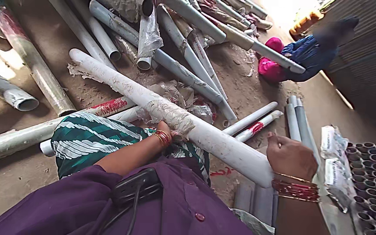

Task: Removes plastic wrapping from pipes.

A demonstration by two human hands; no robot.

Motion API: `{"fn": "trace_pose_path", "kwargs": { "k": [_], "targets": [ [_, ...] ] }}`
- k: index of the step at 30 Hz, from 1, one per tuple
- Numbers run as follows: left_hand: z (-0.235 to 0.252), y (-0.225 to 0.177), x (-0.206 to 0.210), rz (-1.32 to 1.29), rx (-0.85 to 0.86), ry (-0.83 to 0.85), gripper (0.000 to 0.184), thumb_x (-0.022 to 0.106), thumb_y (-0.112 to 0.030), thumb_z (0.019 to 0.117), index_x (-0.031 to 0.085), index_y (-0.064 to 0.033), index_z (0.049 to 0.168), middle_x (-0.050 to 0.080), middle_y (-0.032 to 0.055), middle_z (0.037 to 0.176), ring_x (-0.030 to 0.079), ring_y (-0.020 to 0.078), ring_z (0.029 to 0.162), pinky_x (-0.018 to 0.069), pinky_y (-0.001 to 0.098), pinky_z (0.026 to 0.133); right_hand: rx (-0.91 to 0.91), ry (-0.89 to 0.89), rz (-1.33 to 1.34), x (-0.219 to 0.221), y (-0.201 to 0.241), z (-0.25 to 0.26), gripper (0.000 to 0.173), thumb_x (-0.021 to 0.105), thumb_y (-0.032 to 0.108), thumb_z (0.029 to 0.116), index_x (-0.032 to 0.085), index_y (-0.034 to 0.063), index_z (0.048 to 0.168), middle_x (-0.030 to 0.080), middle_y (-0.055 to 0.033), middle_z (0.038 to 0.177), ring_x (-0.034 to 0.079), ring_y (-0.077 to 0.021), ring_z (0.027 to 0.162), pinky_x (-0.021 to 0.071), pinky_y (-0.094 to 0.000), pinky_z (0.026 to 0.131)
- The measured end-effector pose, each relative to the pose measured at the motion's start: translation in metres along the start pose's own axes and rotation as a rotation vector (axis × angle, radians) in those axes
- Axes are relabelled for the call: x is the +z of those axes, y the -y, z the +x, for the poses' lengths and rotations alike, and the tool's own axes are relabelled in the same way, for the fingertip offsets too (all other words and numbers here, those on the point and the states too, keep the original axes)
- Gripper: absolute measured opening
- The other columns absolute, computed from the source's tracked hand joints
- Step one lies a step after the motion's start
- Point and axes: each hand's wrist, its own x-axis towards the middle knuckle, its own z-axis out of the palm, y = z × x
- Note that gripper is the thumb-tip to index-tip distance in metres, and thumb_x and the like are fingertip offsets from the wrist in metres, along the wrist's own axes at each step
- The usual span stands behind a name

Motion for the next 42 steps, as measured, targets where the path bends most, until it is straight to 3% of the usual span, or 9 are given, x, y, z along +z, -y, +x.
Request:
{"fn": "trace_pose_path", "kwargs": {
  "k": [4, 7, 13, 17, 26, 30, 33, 37, 42],
  "targets": [
    [0.008, 0.010, 0.007, 0.064, 0.060, -0.053, 0.028, 0.060, 0.003, 0.0952, 0.058, 0.0178, 0.119, 0.064, 0.0324, 0.119, 0.065, 0.0412, 0.114, 0.0515, 0.0525, 0.099, -0.120, 0.009, 0.002, 0.046, 0.050, -0.013, 0.038, 0.050, 0.033, 0.1077, 0.073, 0.0099, 0.128, 0.064, -0.0364, 0.116, 0.069, -0.0521, 0.088, 0.0514, -0.0655, 0.072],
    [-0.027, -0.011, -0.020, -0.358, -0.126, -0.038, 0.032, 0.040, 0.002, 0.1066, 0.050, 0.0143, 0.135, 0.056, 0.0312, 0.137, 0.055, 0.0380, 0.132, 0.0451, 0.0507, 0.108, -0.154, -0.017, -0.016, 0.063, 0.055, -0.016, 0.040, 0.047, 0.032, 0.1086, 0.067, 0.0128, 0.138, 0.061, -0.0365, 0.128, 0.069, -0.0515, 0.085, 0.0518, -0.0641, 0.069],
    [-0.018, -0.012, -0.023, -1.191, -0.229, -0.121, 0.038, 0.029, -0.023, 0.1114, 0.048, -0.0003, 0.135, 0.054, 0.0180, 0.119, 0.056, 0.0250, 0.103, 0.0493, 0.0452, 0.087, -0.220, 0.057, -0.039, 0.064, 0.057, -0.023, 0.035, 0.048, 0.024, 0.1066, 0.074, 0.0046, 0.119, 0.073, -0.0285, 0.093, 0.072, -0.0503, 0.086, 0.0509, -0.0639, 0.065],
    [-0.008, 0.000, -0.060, -1.204, -0.221, -0.130, 0.029, 0.037, -0.021, 0.1104, 0.054, -0.0022, 0.124, 0.054, 0.0109, 0.101, 0.055, 0.0186, 0.085, 0.0495, 0.0375, 0.076, -0.180, 0.202, -0.058, 0.059, 0.079, -0.021, 0.035, 0.049, 0.022, 0.1053, 0.072, -0.0024, 0.097, 0.071, -0.0276, 0.092, 0.071, -0.0483, 0.089, 0.0512, -0.0620, 0.067],
    [0.022, 0.031, -0.108, -1.176, -0.233, -0.250, 0.014, 0.039, -0.015, 0.1057, 0.050, -0.0073, 0.106, 0.047, 0.0053, 0.088, 0.048, 0.0143, 0.073, 0.0445, 0.0325, 0.065, -0.204, 0.324, -0.061, 0.054, 0.104, -0.005, 0.037, 0.047, 0.023, 0.1069, 0.071, -0.0040, 0.101, 0.071, -0.0293, 0.101, 0.070, -0.0477, 0.097, 0.0513, -0.0625, 0.074],
    [0.037, 0.085, -0.110, -0.535, 0.132, -0.114, 0.019, 0.066, -0.007, 0.0957, 0.065, 0.0085, 0.107, 0.066, 0.0178, 0.094, 0.063, 0.0225, 0.083, 0.0531, 0.0418, 0.081, -0.186, 0.352, -0.095, 0.053, 0.099, 0.003, 0.038, 0.046, 0.025, 0.1076, 0.072, -0.0023, 0.105, 0.071, -0.0286, 0.104, 0.070, -0.0475, 0.100, 0.0508, -0.0634, 0.076],
    [0.011, 0.087, -0.113, 0.129, 0.227, -0.059, 0.056, 0.051, -0.042, 0.1084, 0.066, 0.0104, 0.119, 0.067, 0.0320, 0.114, 0.065, 0.0449, 0.113, 0.0448, 0.0634, 0.101, -0.152, 0.428, -0.152, 0.049, 0.101, 0.010, 0.041, 0.041, 0.027, 0.1100, 0.071, -0.0012, 0.112, 0.071, -0.0290, 0.110, 0.069, -0.0470, 0.106, 0.0498, -0.0638, 0.081],
    [-0.023, 0.047, -0.106, 0.496, 0.249, -0.198, 0.084, 0.050, -0.070, 0.0972, 0.062, 0.0042, 0.134, 0.060, 0.0289, 0.134, 0.053, 0.0461, 0.131, 0.0427, 0.0638, 0.104, -0.170, 0.365, -0.163, 0.050, 0.103, 0.005, 0.039, 0.041, 0.024, 0.1083, 0.072, -0.0008, 0.111, 0.072, -0.0285, 0.108, 0.070, -0.0466, 0.104, 0.0507, -0.0628, 0.080],
    [-0.024, 0.007, -0.078, 0.512, 0.046, 0.025, 0.058, 0.072, -0.034, 0.0908, 0.062, 0.0136, 0.122, 0.055, 0.0334, 0.138, 0.047, 0.0491, 0.136, 0.0399, 0.0684, 0.105, -0.190, 0.335, -0.145, 0.052, 0.103, 0.001, 0.038, 0.043, 0.024, 0.1079, 0.072, -0.0009, 0.108, 0.072, -0.0284, 0.106, 0.071, -0.0457, 0.102, 0.0515, -0.0620, 0.079]
  ]
}}
